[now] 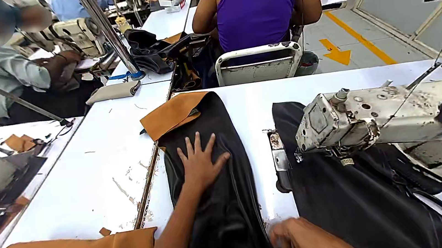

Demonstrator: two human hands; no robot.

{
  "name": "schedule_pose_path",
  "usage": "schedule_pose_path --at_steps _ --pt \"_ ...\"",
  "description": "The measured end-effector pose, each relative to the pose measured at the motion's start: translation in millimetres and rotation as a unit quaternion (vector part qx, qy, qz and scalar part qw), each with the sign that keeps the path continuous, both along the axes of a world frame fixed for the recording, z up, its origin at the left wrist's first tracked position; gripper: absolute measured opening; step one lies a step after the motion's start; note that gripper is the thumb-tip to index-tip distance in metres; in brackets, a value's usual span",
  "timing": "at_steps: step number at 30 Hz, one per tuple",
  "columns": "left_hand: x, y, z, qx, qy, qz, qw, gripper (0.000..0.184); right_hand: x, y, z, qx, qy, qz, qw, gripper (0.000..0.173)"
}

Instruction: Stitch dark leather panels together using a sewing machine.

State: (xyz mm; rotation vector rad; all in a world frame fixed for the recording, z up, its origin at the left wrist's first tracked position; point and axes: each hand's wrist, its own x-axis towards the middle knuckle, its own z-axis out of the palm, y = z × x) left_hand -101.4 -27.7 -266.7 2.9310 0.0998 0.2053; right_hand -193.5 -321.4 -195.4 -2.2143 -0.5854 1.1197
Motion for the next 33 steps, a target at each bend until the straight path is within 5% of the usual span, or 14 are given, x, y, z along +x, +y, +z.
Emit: schedule_pose_path --at_steps 2,5,7,10,14,15,17,19,22,25,29,31,33 --pt "-77 -45 -5 0.006 0.002 -0.03 1.0 0.096 -7 -25 21 0.034 0.005 0.023 0.999 0.041" --pt "-191 -107 5 0.018 -0.012 -0.061 0.998 0.083 -3 -40 26 0.03 -0.101 -0.19 0.976 0.055" --pt "-209 -118 33 -0.037 0.046 -0.047 0.997 0.072 -1 -27 7 -0.023 -0.133 -0.263 0.955 0.063" --pt "-159 -93 61 -0.138 0.135 -0.019 0.981 0.055 -7 0 -20 -0.067 -0.185 -0.264 0.944 0.062" --pt "-102 -73 50 -0.059 0.087 0.011 0.994 0.056 -17 18 -24 0.052 -0.224 -0.291 0.929 0.023" --pt "-93 -74 52 -0.041 0.078 0.023 0.996 0.058 -19 18 -20 0.106 -0.184 -0.301 0.93 0.02" --pt "-71 -78 65 -0.02 0.048 0.061 0.997 0.061 -22 12 -10 0.233 0.056 -0.327 0.914 0.027" --pt "-40 -82 73 0.006 -0.004 0.062 0.998 0.071 -32 -1 -2 0.314 0.25 -0.356 0.844 0.042" --pt "9 -107 60 0.017 -0.012 -0.061 0.998 0.068 -51 -33 -8 0.304 0.322 -0.353 0.824 0.06" --pt "26 -124 21 0.038 0.122 -0.103 0.986 0.059 -75 -61 -32 0.265 0.29 -0.348 0.851 0.067" --pt "4 -122 10 0.035 0.131 -0.054 0.989 0.06 -86 -84 -37 0.168 0.209 -0.33 0.905 0.066" --pt "-5 -125 14 0.01 0.126 -0.053 0.991 0.062 -74 -94 -18 0.038 0.072 -0.274 0.958 0.062" --pt "-12 -136 13 -0.026 0.057 -0.112 0.992 0.064 -50 -100 -6 -0.013 -0.142 -0.278 0.95 0.044"
